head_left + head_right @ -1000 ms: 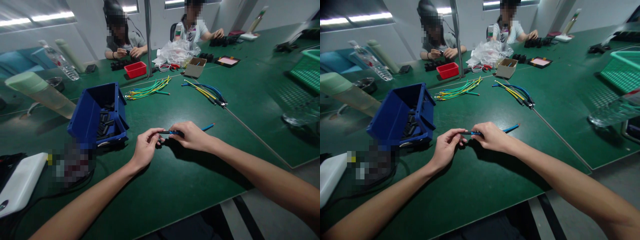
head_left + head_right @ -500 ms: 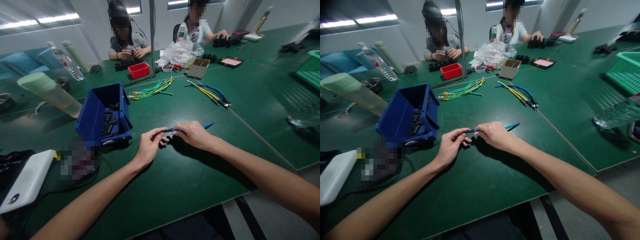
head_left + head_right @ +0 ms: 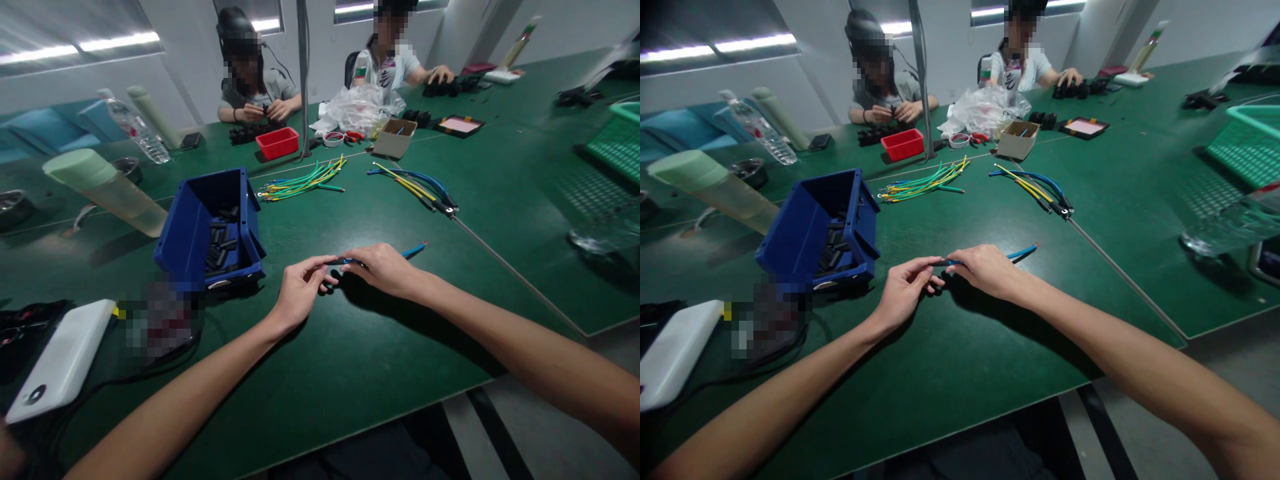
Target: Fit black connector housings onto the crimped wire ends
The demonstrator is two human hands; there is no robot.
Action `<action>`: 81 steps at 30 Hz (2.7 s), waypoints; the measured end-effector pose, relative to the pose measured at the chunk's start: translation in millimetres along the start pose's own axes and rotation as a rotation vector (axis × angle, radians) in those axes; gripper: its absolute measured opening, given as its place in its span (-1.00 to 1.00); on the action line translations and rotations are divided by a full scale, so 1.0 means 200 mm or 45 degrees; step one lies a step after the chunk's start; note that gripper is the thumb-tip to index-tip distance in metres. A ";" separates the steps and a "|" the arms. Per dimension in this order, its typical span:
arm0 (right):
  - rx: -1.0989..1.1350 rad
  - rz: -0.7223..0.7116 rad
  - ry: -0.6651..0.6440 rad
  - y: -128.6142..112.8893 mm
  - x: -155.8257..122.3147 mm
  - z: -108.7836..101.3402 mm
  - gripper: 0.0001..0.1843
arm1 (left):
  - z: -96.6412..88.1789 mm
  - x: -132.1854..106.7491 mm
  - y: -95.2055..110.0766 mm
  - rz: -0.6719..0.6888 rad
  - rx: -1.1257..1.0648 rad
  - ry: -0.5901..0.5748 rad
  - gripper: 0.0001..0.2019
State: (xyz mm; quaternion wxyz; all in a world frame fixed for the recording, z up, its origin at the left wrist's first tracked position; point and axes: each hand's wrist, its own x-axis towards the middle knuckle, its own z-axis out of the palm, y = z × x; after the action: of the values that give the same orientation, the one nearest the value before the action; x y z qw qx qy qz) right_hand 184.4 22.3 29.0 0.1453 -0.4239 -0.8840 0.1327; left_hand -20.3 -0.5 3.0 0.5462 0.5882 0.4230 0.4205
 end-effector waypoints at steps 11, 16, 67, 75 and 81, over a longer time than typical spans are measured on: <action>0.012 0.006 -0.026 -0.01 0.00 -0.01 -0.69 | 0.01 -0.01 0.01 -0.023 0.023 -0.008 -0.71; 0.002 0.025 -0.039 -0.03 -0.01 -0.02 -0.70 | 0.01 -0.02 0.02 -0.019 0.026 0.000 -0.73; -0.080 0.003 0.049 -0.06 -0.03 -0.03 -0.67 | 0.02 -0.03 0.06 0.013 0.017 0.027 -0.64; -0.153 -0.017 0.004 -0.05 -0.03 -0.04 -0.61 | 0.02 -0.03 0.04 0.062 0.000 0.009 -0.67; -0.132 0.000 -0.089 -0.05 -0.02 -0.07 -0.64 | 0.01 -0.03 0.04 0.003 -0.017 -0.056 -0.67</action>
State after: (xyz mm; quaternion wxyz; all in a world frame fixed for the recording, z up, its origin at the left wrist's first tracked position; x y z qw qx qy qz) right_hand 184.5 13.9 45.4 0.0923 -0.4260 -0.8943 0.1017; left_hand -19.7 -7.3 11.6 0.5586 0.5942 0.4074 0.4110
